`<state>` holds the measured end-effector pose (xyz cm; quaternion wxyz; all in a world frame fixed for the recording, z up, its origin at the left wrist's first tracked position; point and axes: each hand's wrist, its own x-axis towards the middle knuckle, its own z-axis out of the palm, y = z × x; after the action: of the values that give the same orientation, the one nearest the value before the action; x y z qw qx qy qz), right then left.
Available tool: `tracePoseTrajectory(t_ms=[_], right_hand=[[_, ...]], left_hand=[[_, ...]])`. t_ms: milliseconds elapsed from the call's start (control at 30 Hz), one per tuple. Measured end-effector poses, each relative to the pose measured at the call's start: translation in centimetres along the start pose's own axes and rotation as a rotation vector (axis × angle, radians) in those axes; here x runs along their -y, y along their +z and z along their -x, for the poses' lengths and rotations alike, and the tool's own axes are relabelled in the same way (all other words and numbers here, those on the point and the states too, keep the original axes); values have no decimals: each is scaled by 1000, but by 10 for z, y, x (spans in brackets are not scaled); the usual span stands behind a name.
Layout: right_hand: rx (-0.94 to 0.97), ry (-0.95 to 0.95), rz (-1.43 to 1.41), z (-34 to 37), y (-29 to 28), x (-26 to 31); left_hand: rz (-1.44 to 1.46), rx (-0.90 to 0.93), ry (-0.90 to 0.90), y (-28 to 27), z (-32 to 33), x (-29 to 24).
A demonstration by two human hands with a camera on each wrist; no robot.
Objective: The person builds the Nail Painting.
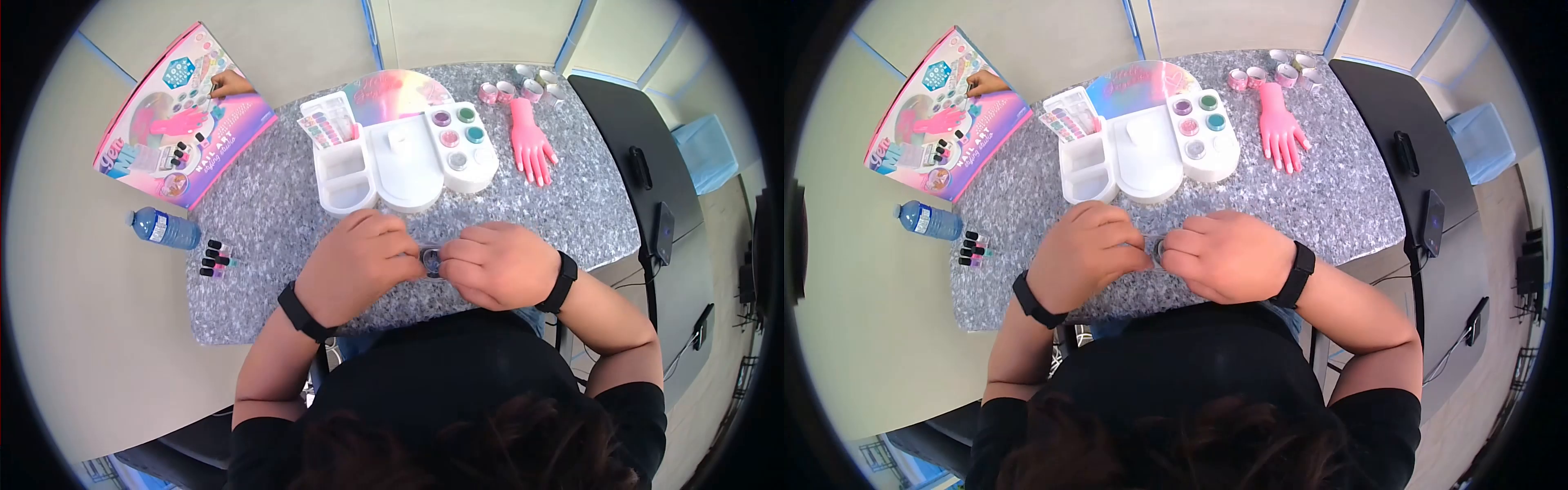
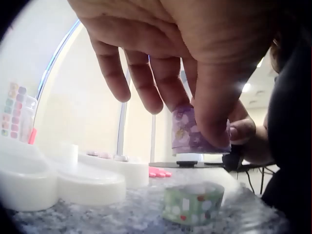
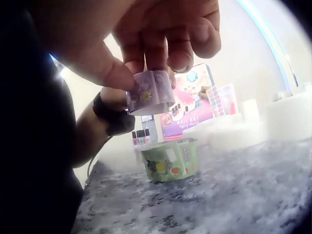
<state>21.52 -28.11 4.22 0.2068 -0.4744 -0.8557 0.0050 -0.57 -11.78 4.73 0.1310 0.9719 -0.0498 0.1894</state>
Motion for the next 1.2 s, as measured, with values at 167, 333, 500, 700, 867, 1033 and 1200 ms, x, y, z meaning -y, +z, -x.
tracePoseTrajectory(t_ms=[167, 333, 500, 700, 867, 1033, 1200], right_hand=[[21, 0, 29, 0, 4, -3], [15, 106, 55, 7, 7, 0], [3, 192, 46, 17, 14, 2], [75, 210, -18, 18, 7, 7], [95, 208, -10, 19, 19, 5], [47, 257, -34, 16, 9, 2], [-243, 454, 25, 26, -34, -68]], left_hand=[[-93, 72, -62, 6, 13, 2], [-148, 73, -101, 15, 18, -1], [-256, 55, -75, 19, 12, -8], [-255, 100, -68, 15, 10, -18], [-214, 121, -82, 19, 14, -16], [-140, 111, -81, 20, 15, -11], [-150, 121, -128, 20, 25, -3]])
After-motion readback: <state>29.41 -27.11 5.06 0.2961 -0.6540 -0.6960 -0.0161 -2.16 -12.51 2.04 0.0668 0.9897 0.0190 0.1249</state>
